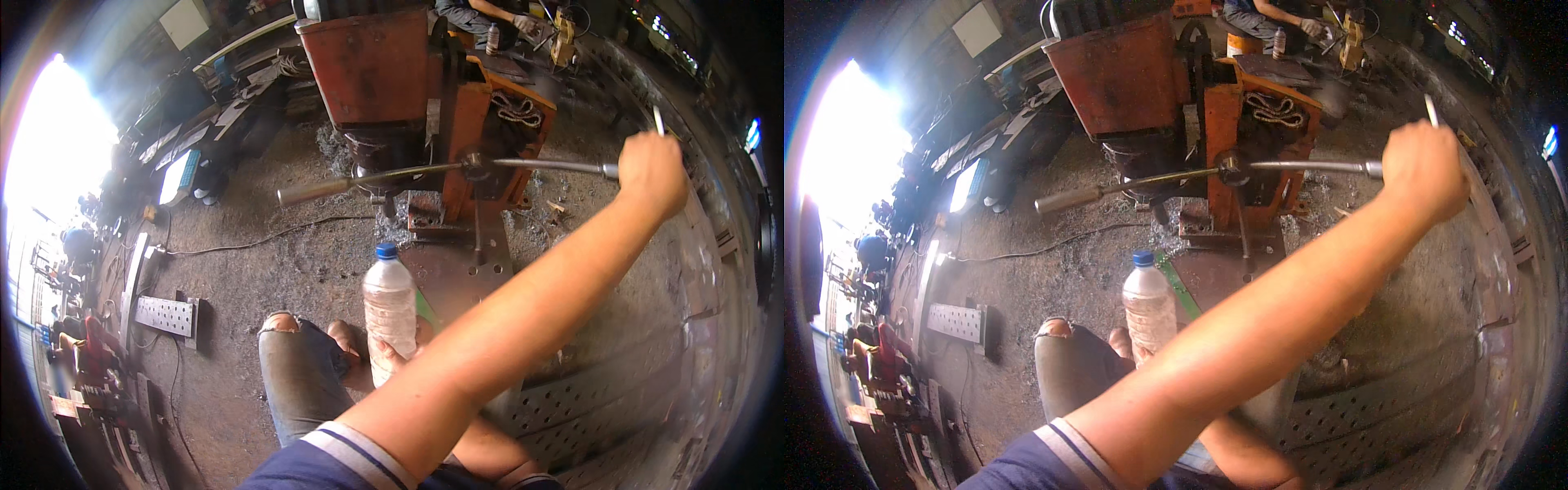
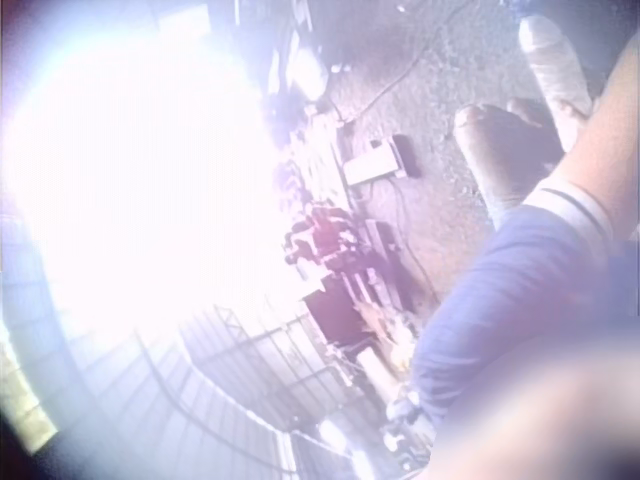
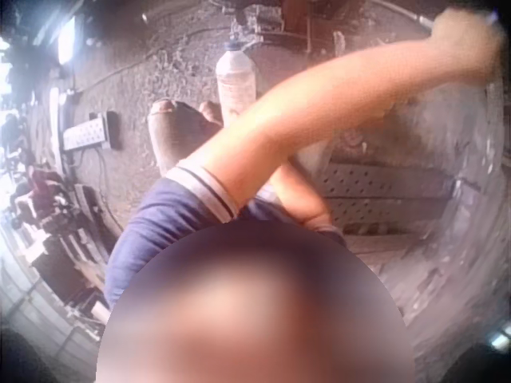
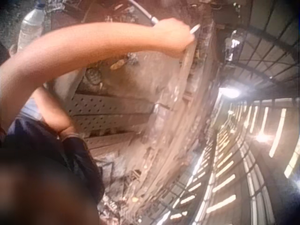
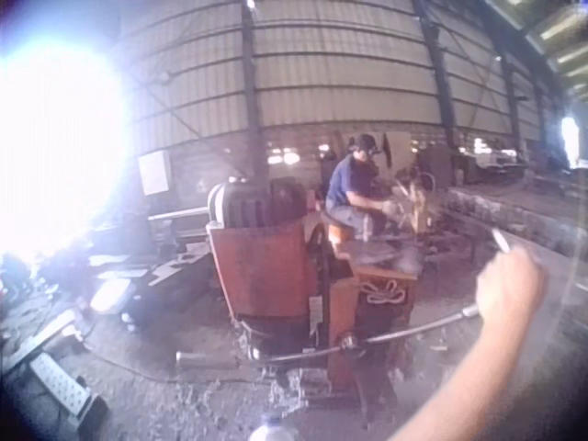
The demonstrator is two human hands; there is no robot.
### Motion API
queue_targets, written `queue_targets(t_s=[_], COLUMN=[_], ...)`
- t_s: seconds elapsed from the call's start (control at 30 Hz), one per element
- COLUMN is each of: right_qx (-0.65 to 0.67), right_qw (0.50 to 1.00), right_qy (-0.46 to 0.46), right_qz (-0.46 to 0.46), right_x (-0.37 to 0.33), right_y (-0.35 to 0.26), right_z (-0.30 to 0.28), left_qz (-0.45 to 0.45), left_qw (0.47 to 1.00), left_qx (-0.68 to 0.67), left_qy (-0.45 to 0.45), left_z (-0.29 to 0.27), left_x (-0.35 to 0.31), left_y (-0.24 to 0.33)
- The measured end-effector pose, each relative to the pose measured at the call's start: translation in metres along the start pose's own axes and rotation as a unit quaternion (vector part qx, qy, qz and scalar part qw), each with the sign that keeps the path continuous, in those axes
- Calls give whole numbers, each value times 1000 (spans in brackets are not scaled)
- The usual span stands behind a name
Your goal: The person operates a drill press to drill holes in a metal plate. They repeatedly lower the drill, apply coolant from a plastic bottle, and adjust the workpiece using a green ruler as a guide.
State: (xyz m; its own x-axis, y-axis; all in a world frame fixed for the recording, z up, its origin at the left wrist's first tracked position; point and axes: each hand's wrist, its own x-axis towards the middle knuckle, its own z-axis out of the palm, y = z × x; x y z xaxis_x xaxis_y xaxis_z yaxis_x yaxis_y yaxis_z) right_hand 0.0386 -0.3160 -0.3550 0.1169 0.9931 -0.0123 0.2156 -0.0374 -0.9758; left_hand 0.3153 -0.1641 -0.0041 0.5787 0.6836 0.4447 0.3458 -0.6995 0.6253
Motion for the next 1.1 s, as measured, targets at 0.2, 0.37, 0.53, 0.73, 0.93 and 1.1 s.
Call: queue_targets(t_s=[0.2,0.37,0.53,0.73,0.93,1.1], right_qx=[82,208,298,69,-207,-232], right_qw=[995,962,850,770,798,788], right_qy=[29,146,434,633,554,441], right_qz=[55,103,-2,18,116,362], right_x=[-10,-31,-66,-108,-178,-222], right_y=[2,-7,-27,22,174,230], right_z=[-41,-95,-191,-290,-296,-262], left_qz=[24,51,65,119,174,187], left_qw=[997,992,992,986,981,981], left_qx=[-12,-107,-111,-111,-91,-46], left_qy=[-79,-40,-19,28,11,-28], left_z=[75,80,80,85,90,122], left_x=[-24,-29,-32,-42,-51,-63], left_y=[-37,-51,-52,-57,-68,-93])
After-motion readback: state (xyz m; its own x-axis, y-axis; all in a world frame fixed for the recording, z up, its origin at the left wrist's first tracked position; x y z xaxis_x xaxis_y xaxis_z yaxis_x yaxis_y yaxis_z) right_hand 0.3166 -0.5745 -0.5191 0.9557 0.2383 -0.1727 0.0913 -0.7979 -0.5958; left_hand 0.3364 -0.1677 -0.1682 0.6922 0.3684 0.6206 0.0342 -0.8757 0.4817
